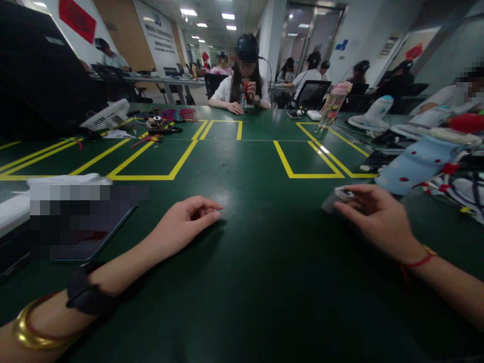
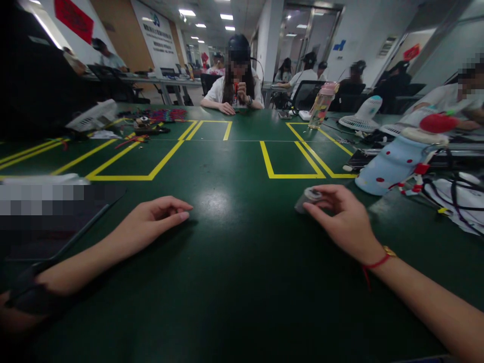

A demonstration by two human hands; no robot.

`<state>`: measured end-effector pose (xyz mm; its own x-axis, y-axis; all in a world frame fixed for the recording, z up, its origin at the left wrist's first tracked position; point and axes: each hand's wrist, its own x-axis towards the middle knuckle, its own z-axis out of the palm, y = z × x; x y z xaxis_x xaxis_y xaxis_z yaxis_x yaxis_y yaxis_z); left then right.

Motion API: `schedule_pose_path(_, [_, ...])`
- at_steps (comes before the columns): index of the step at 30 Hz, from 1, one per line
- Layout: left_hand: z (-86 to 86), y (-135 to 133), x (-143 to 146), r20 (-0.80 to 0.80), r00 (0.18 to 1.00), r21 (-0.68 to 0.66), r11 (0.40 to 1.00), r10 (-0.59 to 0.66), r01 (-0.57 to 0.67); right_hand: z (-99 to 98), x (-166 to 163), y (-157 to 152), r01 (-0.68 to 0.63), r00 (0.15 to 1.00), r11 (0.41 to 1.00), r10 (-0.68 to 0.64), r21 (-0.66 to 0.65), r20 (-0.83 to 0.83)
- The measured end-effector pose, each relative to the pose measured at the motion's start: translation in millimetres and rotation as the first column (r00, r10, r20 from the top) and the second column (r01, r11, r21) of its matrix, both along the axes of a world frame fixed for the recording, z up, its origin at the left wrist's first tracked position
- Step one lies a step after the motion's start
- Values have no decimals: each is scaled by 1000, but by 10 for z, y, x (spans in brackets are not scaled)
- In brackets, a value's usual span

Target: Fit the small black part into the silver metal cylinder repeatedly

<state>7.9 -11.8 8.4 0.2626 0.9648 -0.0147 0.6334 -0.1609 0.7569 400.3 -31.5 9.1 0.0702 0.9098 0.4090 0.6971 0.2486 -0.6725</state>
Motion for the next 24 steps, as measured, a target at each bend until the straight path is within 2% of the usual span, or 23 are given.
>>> schedule_pose_path(1, [-5,3,-6,-10,1000,4,1000,-2,2,-8,-228,8,-142,989,990,141,-20,-51])
schedule_pose_path(3, [-18,8,-27,-25,1000,14,1000,-3,4,-25,-675,33,-368,926,929,362,-35,-110])
schedule_pose_path(6, [-36,13,-64,-33,999,27,1000,4,-3,-47,-1163,85,-522,848,853,515,-27,-125])
schedule_pose_path(9, [-38,8,-68,-33,999,29,1000,6,-5,-70,-1339,129,-545,835,838,539,-33,-109])
schedule_pose_path(12, [-2,-3,15,-25,1000,57,998,-13,15,-91,-1331,145,-555,828,829,544,-64,-136])
schedule_pose_path(15, [93,-8,225,-39,996,178,981,-74,80,-110,-1309,149,-558,819,826,535,-72,-209])
schedule_pose_path(20, [305,35,641,-78,977,370,904,-197,212,-128,-1324,167,-572,798,815,526,-95,-293])
schedule_pose_path(24, [374,83,657,-25,993,390,913,-119,119,-116,-1310,168,-568,807,817,529,-103,-262])
